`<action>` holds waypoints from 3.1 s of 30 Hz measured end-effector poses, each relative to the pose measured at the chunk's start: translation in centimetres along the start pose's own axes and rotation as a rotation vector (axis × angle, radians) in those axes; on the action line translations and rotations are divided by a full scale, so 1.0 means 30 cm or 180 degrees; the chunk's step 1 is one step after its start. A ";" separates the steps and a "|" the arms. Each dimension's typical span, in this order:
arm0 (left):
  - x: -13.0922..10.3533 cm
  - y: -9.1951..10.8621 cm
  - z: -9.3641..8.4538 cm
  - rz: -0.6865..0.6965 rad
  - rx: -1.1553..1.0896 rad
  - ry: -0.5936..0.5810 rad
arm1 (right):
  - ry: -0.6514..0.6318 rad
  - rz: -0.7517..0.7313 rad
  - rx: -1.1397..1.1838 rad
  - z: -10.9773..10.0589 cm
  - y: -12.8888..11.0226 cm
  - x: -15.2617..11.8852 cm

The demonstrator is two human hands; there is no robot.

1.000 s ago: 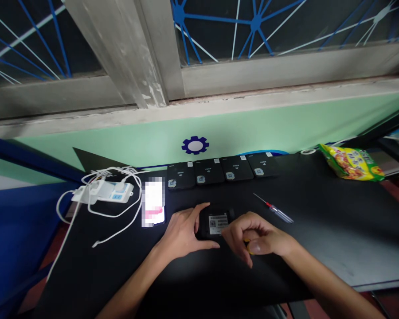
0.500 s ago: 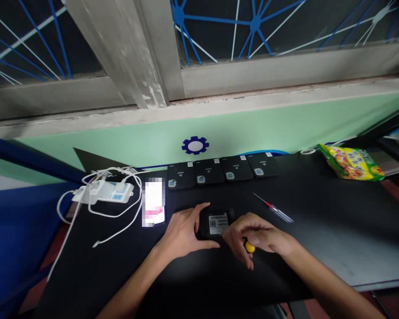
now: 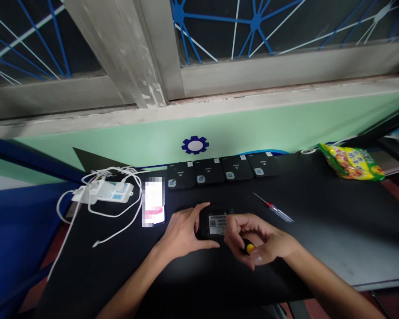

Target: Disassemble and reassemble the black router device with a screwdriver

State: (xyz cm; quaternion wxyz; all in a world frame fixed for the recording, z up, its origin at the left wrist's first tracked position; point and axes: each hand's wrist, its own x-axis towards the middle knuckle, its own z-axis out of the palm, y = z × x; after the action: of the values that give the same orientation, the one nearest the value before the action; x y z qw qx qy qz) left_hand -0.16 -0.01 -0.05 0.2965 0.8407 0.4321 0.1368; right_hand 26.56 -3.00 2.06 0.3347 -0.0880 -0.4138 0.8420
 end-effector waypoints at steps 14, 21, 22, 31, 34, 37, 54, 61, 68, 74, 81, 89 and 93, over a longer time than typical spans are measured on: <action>0.001 0.003 -0.003 -0.0070 -0.0017 -0.0058 | 0.0115 -0.0221 -0.0484 0.007 -0.005 0.007; 0.002 -0.002 0.000 -0.0049 0.0008 -0.0049 | 0.0186 -0.0220 -0.0240 0.006 0.010 0.001; 0.002 -0.001 0.000 -0.0047 0.0011 -0.0049 | 0.0163 -0.0242 -0.0215 0.005 0.010 0.003; 0.001 -0.003 0.004 -0.0048 -0.0014 -0.0044 | 0.0134 -0.0443 -0.0658 -0.014 0.003 0.011; -0.001 -0.001 0.003 -0.0050 -0.0016 -0.0046 | 0.0136 -0.0461 -0.0971 -0.002 -0.010 0.016; -0.001 0.002 0.000 -0.0068 -0.0003 -0.0054 | 0.0204 -0.0467 -0.1131 0.001 -0.011 0.017; 0.001 -0.009 0.006 -0.0045 0.0025 -0.0033 | 0.0279 -0.0273 -0.0382 -0.014 0.010 0.006; -0.001 -0.011 0.009 -0.0067 0.0001 -0.0032 | 0.0121 -0.0354 -0.0724 -0.027 0.012 0.011; 0.004 -0.005 0.003 -0.0071 0.0020 -0.0056 | 0.0333 -0.0084 -0.0414 -0.007 0.007 -0.009; 0.004 0.000 -0.001 -0.0069 0.0012 -0.0046 | 0.0410 -0.0121 -0.0297 -0.003 0.008 -0.005; 0.001 0.002 0.004 -0.0052 -0.0006 -0.0005 | 0.0430 -0.0364 -0.0355 -0.004 0.000 0.009; -0.001 -0.016 0.010 -0.0060 0.0018 0.0177 | 0.0802 -0.1089 0.0058 0.008 -0.042 0.033; -0.001 -0.035 0.020 -0.0007 0.0046 0.0339 | 0.0890 -0.1139 0.0218 0.012 -0.061 0.043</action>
State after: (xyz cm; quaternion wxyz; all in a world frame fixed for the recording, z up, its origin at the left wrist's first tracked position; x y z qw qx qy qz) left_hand -0.57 0.21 -1.18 0.2671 0.8338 0.4492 0.1778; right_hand 26.33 -1.63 3.83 0.5355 -0.1177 -0.3435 0.7625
